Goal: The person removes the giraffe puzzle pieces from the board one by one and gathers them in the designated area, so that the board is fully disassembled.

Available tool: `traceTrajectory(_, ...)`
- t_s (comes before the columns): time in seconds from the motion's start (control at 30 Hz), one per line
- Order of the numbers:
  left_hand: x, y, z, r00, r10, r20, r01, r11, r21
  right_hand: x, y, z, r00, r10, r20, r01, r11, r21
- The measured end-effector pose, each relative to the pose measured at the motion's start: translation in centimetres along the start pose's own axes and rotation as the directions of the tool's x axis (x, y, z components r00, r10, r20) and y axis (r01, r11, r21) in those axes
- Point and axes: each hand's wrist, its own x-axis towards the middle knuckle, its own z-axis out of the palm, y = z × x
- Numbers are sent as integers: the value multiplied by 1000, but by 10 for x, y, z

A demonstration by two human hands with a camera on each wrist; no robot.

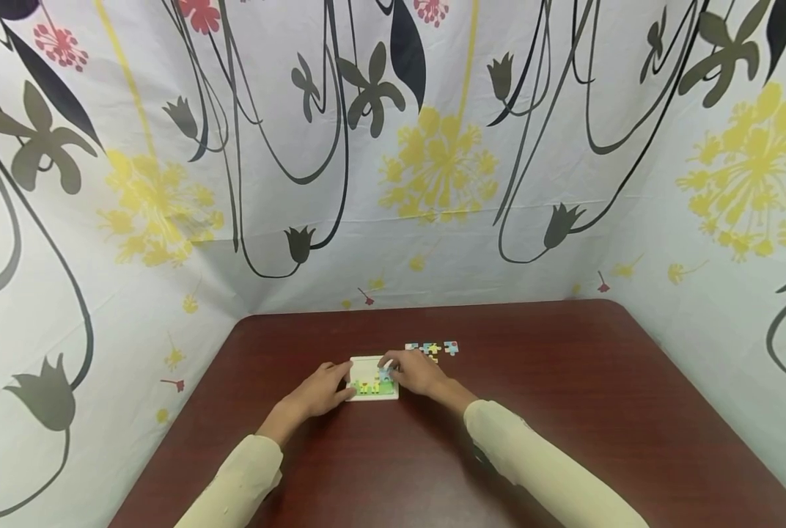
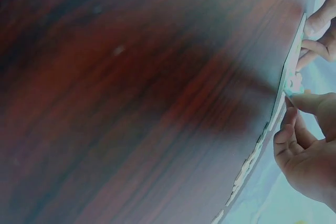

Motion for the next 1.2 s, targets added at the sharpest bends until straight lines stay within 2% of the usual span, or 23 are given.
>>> traceTrajectory(0.43, 0, 1, 2, 1000, 2, 2, -2, 1000, -14, -2, 2, -10, 999, -18, -32, 19, 999, 28)
traceTrajectory(0.67, 0, -1, 0, 1000, 12, -8, -12, 1000, -22, -5, 10, -24, 999, 20, -45, -19, 1000, 16)
traceTrajectory(0.93, -3, 0, 1, 1000, 11, -3, -11, 1000, -29, -16, 24, -41, 998, 44, -51, -42, 998, 52)
traceTrajectory(1.2, -4, 0, 0, 1000, 21, -4, -21, 999, -29, -28, 34, -61, 993, 87, -80, -87, 996, 0)
